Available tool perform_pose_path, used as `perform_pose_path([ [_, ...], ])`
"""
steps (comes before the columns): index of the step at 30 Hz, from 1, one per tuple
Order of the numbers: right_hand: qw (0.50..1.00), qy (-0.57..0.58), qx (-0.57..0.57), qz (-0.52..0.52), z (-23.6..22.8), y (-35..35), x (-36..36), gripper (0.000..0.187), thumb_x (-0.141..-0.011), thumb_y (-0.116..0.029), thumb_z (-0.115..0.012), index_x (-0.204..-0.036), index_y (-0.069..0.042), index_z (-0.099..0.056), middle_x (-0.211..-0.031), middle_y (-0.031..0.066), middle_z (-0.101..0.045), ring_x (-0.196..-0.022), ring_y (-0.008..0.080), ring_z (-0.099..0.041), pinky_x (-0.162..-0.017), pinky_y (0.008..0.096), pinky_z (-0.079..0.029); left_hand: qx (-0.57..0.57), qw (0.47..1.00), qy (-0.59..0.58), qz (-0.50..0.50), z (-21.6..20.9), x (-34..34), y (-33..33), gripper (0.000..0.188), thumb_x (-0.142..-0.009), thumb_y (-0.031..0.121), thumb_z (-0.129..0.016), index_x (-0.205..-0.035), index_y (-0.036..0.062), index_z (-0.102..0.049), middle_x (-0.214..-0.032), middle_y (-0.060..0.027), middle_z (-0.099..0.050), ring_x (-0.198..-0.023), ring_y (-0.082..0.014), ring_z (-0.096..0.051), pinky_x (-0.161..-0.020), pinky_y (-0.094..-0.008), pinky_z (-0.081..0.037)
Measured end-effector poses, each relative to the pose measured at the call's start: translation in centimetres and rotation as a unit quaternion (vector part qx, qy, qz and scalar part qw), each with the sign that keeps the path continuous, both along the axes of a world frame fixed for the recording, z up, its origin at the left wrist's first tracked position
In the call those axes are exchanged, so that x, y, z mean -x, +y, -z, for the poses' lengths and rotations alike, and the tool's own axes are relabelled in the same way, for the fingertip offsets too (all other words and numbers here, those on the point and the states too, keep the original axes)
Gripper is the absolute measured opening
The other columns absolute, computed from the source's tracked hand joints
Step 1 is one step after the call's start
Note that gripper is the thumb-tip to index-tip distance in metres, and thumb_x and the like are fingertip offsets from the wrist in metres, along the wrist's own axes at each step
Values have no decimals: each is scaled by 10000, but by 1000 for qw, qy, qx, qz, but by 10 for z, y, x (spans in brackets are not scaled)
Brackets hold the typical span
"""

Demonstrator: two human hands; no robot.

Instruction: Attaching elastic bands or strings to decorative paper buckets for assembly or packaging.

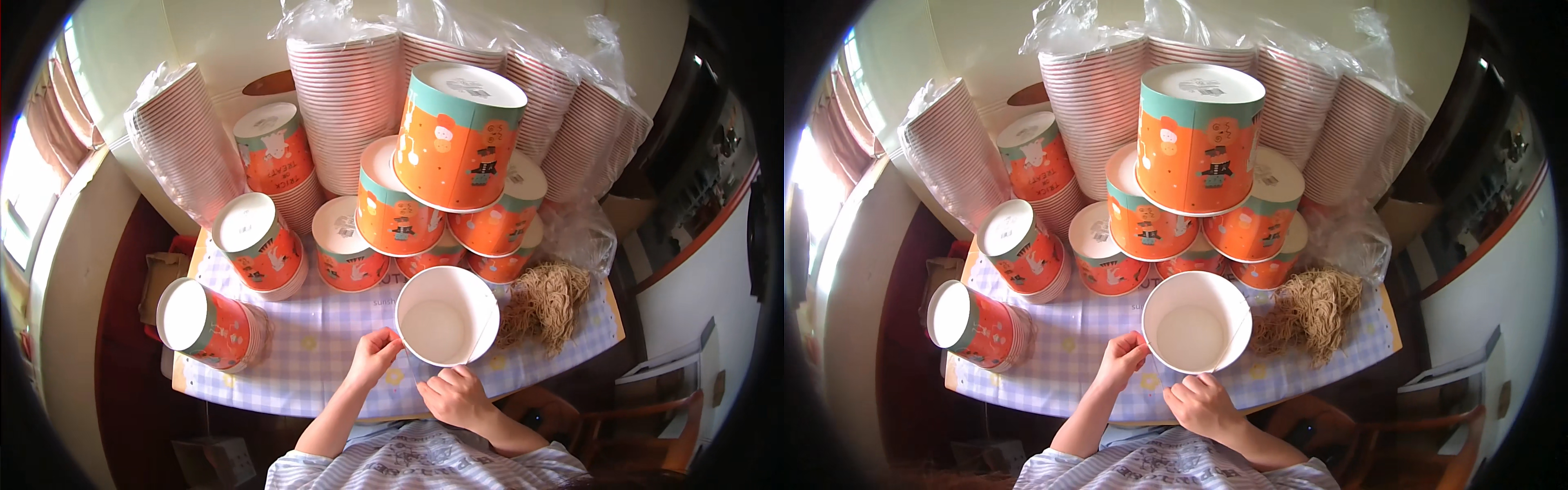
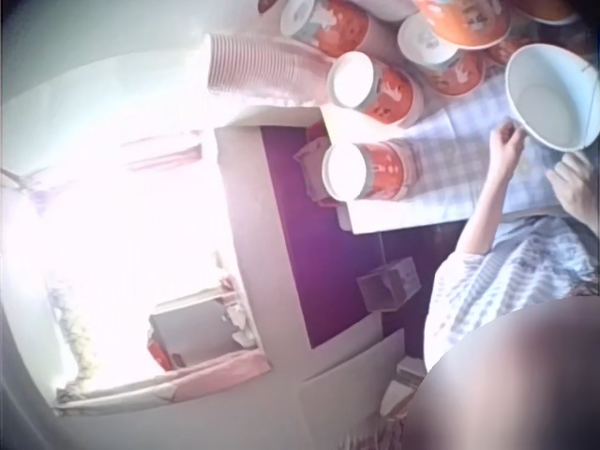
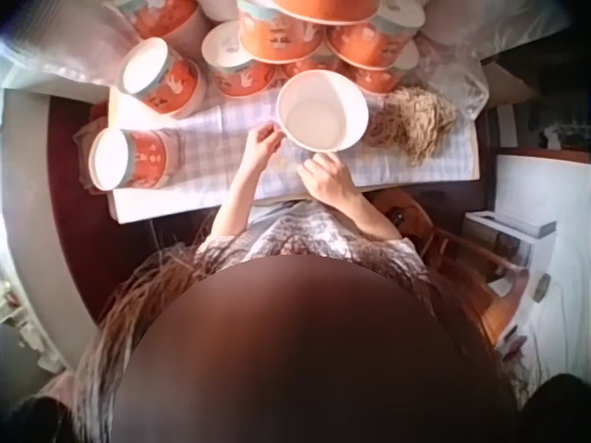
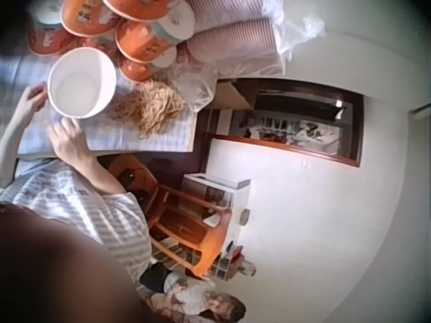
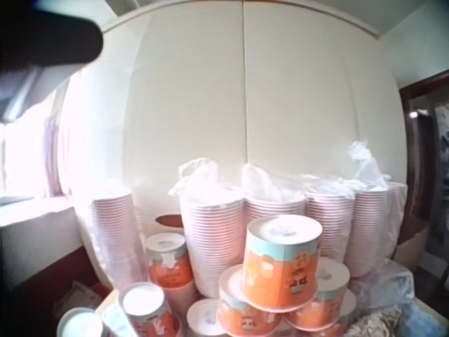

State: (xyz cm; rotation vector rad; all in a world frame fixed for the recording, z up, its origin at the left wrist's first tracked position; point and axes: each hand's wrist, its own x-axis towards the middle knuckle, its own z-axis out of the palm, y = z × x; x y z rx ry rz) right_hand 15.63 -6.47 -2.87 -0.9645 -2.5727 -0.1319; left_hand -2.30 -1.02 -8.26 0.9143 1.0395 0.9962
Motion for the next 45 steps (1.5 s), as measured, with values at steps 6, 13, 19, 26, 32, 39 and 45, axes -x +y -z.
perform_pose_path([
  [6, 996, 53, 25, -70, -4, 6, -10, 40, -680, -119, -559, -660, -118, -524, -614, -16, -396, -623, 130, -432, -607, 269, -359, -107, 983, 146, -42, -9, -13, -3, 98, -822, 60, -561, -747, 4, -534, -615, 51, -475, -573, -15, -392, -493, -188, -330],
  [13, 998, -47, 15, -31, -1, 5, -10, 61, -703, -149, -580, -670, -124, -536, -624, -20, -431, -650, 135, -461, -670, 279, -360, -118, 979, 164, 39, 1, 0, -5, 117, -836, 118, -587, -841, 2, -568, -699, 19, -560, -616, -25, -448, -539, -205, -399],
  [19, 1000, -17, -3, 24, -21, 3, -37, 175, -670, -158, -689, -817, -100, -615, -654, -17, -516, -660, 156, -501, -751, 351, -366, -170, 956, 220, -96, -7, 9, -17, 115, -810, 94, -570, -893, 15, -553, -735, -94, -593, -590, -168, -550, -559, -279, -447],
  [26, 993, 9, -24, 112, -20, 31, -79, 339, -660, -125, -688, -968, -86, -551, -648, 21, -537, -644, 188, -532, -735, 356, -375, -405, 817, 393, -120, -35, 8, -8, 443, -681, -75, -508, -1091, 92, -528, -1090, -101, -518, -841, -236, -537, -713, -339, -479],
  [32, 995, 82, -38, 41, 0, 46, -91, 188, -664, -40, -629, -833, -121, -605, -645, 7, -549, -634, 182, -548, -704, 331, -406, -455, 742, 491, -43, -53, 14, 3, 536, -643, -71, -554, -1126, 161, -546, -1186, -62, -488, -843, -223, -530, -738, -324, -482],
  [39, 945, 243, 199, -93, -34, 46, -64, 136, -704, 23, -604, -798, -76, -609, -668, 51, -572, -618, 213, -548, -569, 312, -427, -460, 820, 338, 36, -75, 75, -17, 313, -800, 233, -583, -1096, 133, -567, -1261, -103, -436, -1119, -304, -360, -967, -423, -285],
  [45, 765, 389, 499, -119, -27, 77, 23, 216, -873, -227, -555, -836, -15, -579, -611, -32, -456, -549, 43, -399, -480, 214, -342, -377, 921, 96, -23, -69, 151, -68, 166, -869, 159, -527, -882, -2, -565, -820, -36, -567, -769, -122, -509, -700, -268, -411],
])
